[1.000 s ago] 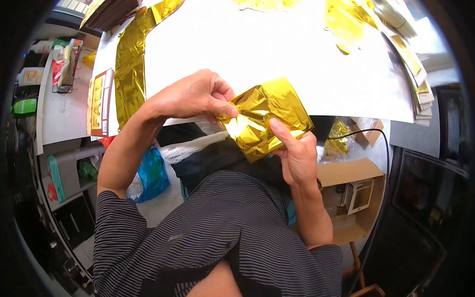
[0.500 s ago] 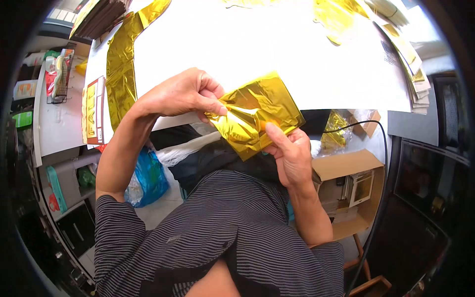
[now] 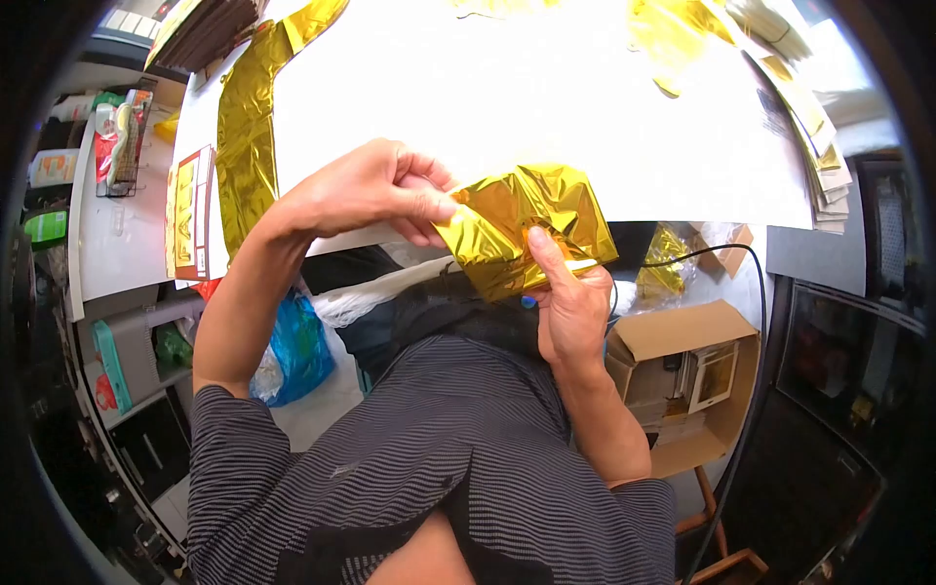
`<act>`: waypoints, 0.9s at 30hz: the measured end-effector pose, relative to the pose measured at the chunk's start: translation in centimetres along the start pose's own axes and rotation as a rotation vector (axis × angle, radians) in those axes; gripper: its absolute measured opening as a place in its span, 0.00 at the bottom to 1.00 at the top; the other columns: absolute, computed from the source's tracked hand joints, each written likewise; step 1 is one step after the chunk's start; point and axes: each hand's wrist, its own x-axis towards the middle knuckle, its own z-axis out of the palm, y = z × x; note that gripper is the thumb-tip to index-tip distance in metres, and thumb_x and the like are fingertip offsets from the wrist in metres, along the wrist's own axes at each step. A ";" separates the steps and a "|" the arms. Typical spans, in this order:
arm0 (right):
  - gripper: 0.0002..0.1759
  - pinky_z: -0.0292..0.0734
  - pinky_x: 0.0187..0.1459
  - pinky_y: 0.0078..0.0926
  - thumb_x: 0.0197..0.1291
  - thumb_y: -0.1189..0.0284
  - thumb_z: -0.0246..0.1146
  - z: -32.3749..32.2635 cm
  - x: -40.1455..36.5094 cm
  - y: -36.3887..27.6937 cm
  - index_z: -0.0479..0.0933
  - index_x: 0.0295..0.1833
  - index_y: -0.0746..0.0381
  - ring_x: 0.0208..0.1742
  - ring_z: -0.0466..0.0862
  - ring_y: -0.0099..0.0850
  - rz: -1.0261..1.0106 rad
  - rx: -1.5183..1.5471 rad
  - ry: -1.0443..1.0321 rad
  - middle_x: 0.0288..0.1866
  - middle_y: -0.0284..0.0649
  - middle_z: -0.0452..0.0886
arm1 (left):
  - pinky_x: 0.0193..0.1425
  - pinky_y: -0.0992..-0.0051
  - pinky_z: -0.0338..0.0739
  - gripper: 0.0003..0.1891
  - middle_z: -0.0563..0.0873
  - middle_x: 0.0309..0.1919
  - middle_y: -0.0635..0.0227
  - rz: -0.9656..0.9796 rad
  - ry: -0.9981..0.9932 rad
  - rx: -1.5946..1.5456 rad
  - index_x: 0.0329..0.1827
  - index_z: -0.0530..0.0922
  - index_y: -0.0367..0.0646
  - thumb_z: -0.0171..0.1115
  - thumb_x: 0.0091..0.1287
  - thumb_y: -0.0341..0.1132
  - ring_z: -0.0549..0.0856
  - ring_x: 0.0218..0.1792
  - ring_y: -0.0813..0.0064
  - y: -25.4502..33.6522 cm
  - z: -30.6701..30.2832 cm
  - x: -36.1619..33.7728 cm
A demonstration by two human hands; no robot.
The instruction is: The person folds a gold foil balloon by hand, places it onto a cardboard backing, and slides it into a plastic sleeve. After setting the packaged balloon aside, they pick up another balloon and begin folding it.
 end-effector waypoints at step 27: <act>0.20 0.87 0.58 0.34 0.75 0.80 0.63 -1.9 1.2 -1.8 0.77 0.69 0.70 0.56 0.88 0.32 -0.381 -0.104 -0.005 0.60 0.45 0.86 | 0.55 0.61 0.84 0.22 0.92 0.45 0.53 0.224 1.259 0.655 0.57 0.84 0.36 0.74 0.67 0.42 0.90 0.47 0.53 -3.7 -11.2 -11.3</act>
